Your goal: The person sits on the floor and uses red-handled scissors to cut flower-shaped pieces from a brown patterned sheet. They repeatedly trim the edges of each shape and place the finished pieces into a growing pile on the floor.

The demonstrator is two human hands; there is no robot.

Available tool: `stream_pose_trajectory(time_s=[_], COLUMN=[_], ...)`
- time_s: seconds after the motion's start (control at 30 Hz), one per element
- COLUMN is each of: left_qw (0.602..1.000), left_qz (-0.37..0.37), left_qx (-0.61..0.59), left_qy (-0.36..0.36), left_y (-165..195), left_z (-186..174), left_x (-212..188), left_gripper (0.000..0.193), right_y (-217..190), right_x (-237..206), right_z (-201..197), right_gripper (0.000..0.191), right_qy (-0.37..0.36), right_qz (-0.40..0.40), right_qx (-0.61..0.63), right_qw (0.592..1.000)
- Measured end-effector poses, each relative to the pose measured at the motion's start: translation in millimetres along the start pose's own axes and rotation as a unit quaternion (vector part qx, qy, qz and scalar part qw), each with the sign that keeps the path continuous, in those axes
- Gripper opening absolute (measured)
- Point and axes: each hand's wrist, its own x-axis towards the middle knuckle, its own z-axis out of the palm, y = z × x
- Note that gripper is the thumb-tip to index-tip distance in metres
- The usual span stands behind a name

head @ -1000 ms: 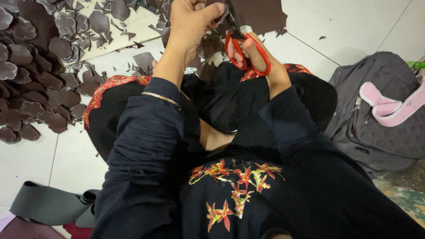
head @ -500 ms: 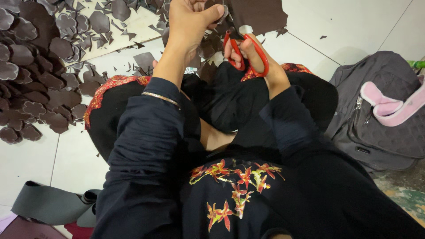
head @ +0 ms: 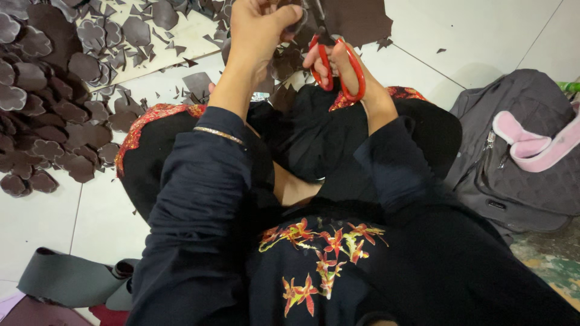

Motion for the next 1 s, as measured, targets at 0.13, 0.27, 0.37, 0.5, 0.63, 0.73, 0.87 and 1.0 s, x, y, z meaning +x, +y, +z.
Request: stream_pose_trajectory(time_s=[0.13,0.27,0.37,0.5,0.63,0.73,0.87,1.0], left_qw=[0.998,1.0,0.998,0.997,0.998,0.998,0.999,0.998], left_qz=[-0.059,0.002,0.029,0.017,0.031,0.038,0.025,0.028], left_qx=[0.004,0.015,0.055,0.07,0.056,0.054,0.043,0.064], left_qy=[0.025,-0.008,0.002,0.005,-0.01,-0.007,-0.013,-0.008], left_y=[1.8,1.1,-0.4,-3.9,-5.4,-4.4,-2.2,-0.5], left_z=[0.2,-0.2,-1.6,-1.6,-1.7,-2.4,-3.2,-2.7], left_x=[0.1,-2.1,-1.5,0.2,1.8,2.0,0.8,1.4], left_gripper=[0.004,0.005,0.012,0.023,0.027,0.032,0.023,0.027], right_y=[-0.2,-2.0,-6.3,-10.7,-7.5,-1.8,3.3,0.5], right_x=[0.8,9.4,10.8,10.0,9.4,7.7,5.4,1.4], right_z=[-2.0,3.5,5.7,7.5,5.7,2.2,0.3,0.2], right_gripper=[0.082,0.052,0.046,0.047,0.047,0.048,0.082,0.11], right_qy=[0.0,0.031,0.04,0.038,0.031,0.018,0.002,0.017], right_qz=[-0.026,0.065,0.095,0.098,0.072,0.039,-0.013,0.008], right_qx=[-0.048,-0.057,-0.047,-0.059,-0.048,-0.041,-0.055,-0.078], right_qw=[0.999,0.996,0.994,0.993,0.996,0.998,0.998,0.997])
